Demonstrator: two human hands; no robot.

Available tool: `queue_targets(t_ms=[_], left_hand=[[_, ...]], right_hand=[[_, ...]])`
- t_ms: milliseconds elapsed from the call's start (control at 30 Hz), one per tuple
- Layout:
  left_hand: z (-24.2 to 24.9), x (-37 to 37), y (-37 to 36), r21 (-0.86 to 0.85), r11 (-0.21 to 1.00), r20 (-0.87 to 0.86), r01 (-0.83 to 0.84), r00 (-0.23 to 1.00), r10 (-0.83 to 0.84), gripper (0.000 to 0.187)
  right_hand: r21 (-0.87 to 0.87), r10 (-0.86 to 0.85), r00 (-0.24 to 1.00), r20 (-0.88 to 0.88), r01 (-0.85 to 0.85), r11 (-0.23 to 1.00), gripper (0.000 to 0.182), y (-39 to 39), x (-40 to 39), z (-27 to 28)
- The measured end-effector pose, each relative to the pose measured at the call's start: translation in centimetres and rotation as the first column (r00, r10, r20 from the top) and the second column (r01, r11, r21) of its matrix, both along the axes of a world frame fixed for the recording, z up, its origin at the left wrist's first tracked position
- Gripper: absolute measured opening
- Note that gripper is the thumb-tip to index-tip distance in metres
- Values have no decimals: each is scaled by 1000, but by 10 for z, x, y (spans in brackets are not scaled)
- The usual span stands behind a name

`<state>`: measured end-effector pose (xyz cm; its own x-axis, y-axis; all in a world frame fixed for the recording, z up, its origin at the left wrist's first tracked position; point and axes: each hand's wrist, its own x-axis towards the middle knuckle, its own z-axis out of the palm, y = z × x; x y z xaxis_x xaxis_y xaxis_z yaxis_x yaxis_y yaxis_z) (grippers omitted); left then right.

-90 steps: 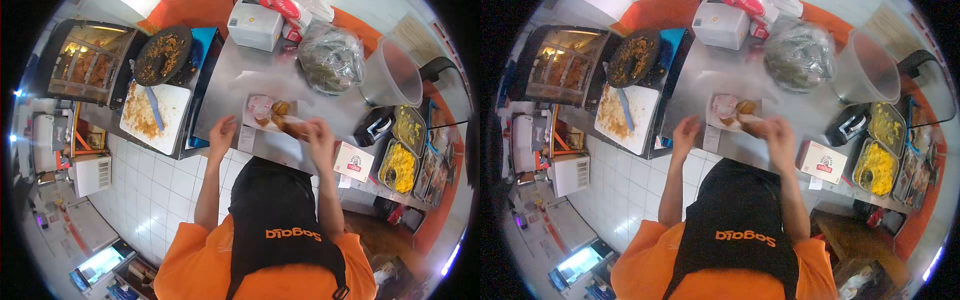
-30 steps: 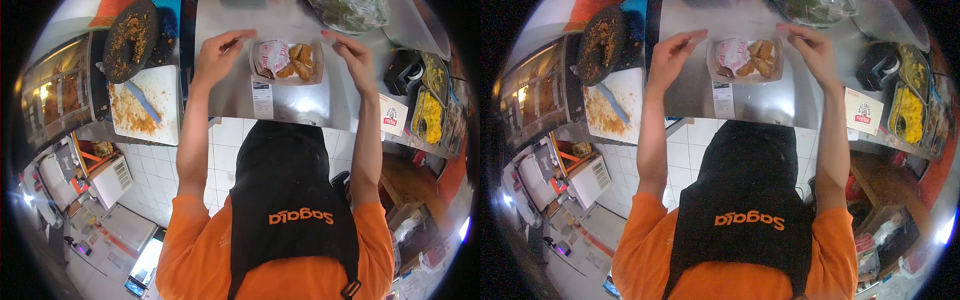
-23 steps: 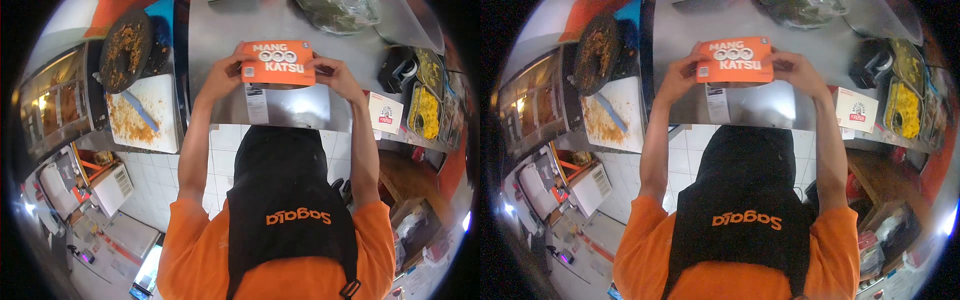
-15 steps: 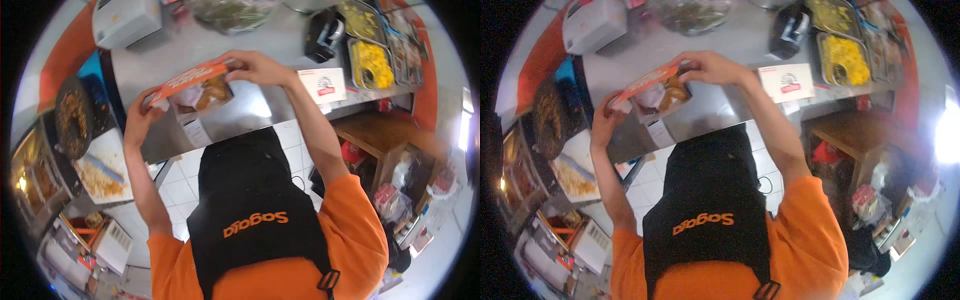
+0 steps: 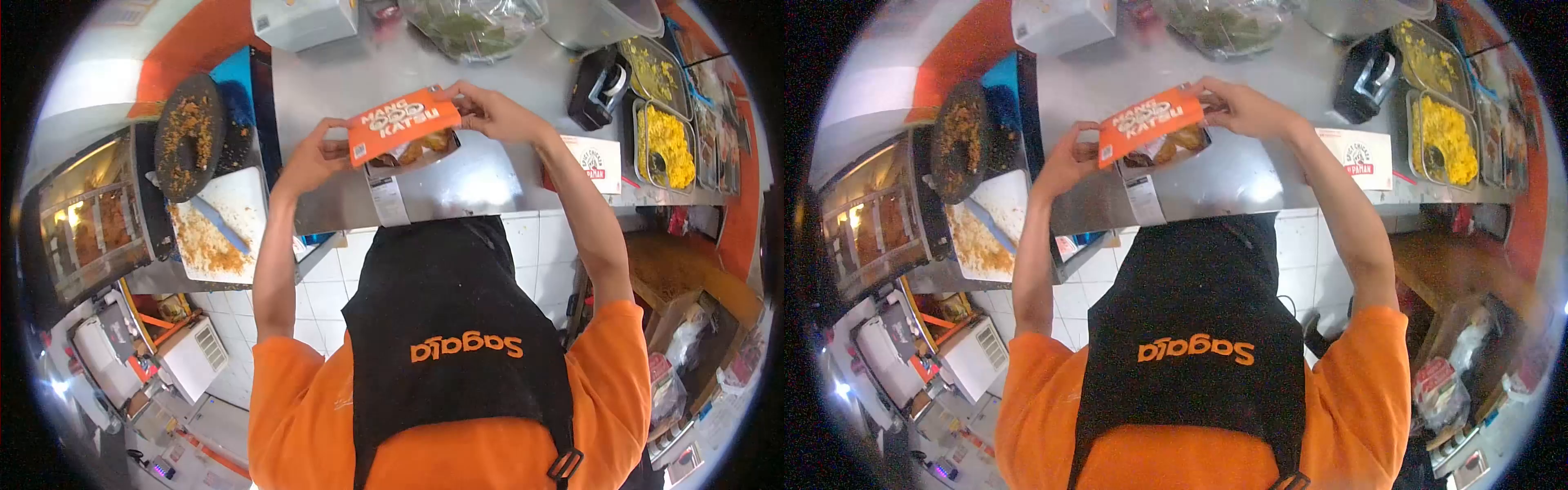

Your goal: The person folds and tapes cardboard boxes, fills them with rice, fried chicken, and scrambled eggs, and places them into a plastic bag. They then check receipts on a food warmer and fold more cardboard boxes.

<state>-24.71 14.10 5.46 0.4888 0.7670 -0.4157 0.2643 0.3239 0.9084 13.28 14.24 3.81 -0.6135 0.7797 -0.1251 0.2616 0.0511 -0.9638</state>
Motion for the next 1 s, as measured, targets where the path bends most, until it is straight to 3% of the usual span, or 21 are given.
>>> queue_targets(t_ms=[100,133,200,233,367,433,500,567,633,700,733,833,933,1000], left_hand=[[-43,-14,-3,235,971,-159,43,987,-5,52],[-24,-5,-5,296,938,-391,182,919,-55,40],[-32,-8,-4,301,943,-346,145,938,-34,40],[-35,-9,-3,301,946,-324,122,946,-19,40],[13,0,-2,492,705,-642,511,760,-103,75],[27,22,-6,583,518,-710,626,702,-49,94],[13,44,-6,534,599,-692,597,715,-95,106],[10,55,-3,454,634,-710,626,684,-167,116],[17,68,4,346,608,-757,714,596,-269,124],[1,63,4,359,482,-828,799,511,-230,116],[-9,57,4,359,419,-860,834,470,-200,112],[-26,49,0,467,227,-859,854,499,-111,94],[-27,47,0,404,260,-877,877,452,-162,85],[-42,45,-4,567,298,-770,768,623,-139,86]], right_hand=[[84,14,994,110,-23,996,52,-4,1,-7],[66,16,991,130,-24,998,53,-7,2,-7],[77,-10,992,125,0,997,54,-11,3,-7],[87,27,967,252,-51,995,54,-10,3,2],[46,148,697,702,-252,967,53,-9,-12,45],[171,64,665,744,-282,944,59,-12,-20,50],[459,-118,795,595,-216,862,72,-11,-22,49],[568,-123,771,625,-341,749,85,-5,-38,44],[552,-84,733,675,-426,717,95,-2,-51,34],[428,31,683,730,-493,757,104,0,-55,23],[481,12,721,693,-474,738,99,-3,-53,21],[614,-64,753,655,-480,627,93,-12,-46,6],[681,-132,750,648,-493,542,84,-13,-41,-16],[752,-165,808,565,-423,506,84,-19,-37,-29]])
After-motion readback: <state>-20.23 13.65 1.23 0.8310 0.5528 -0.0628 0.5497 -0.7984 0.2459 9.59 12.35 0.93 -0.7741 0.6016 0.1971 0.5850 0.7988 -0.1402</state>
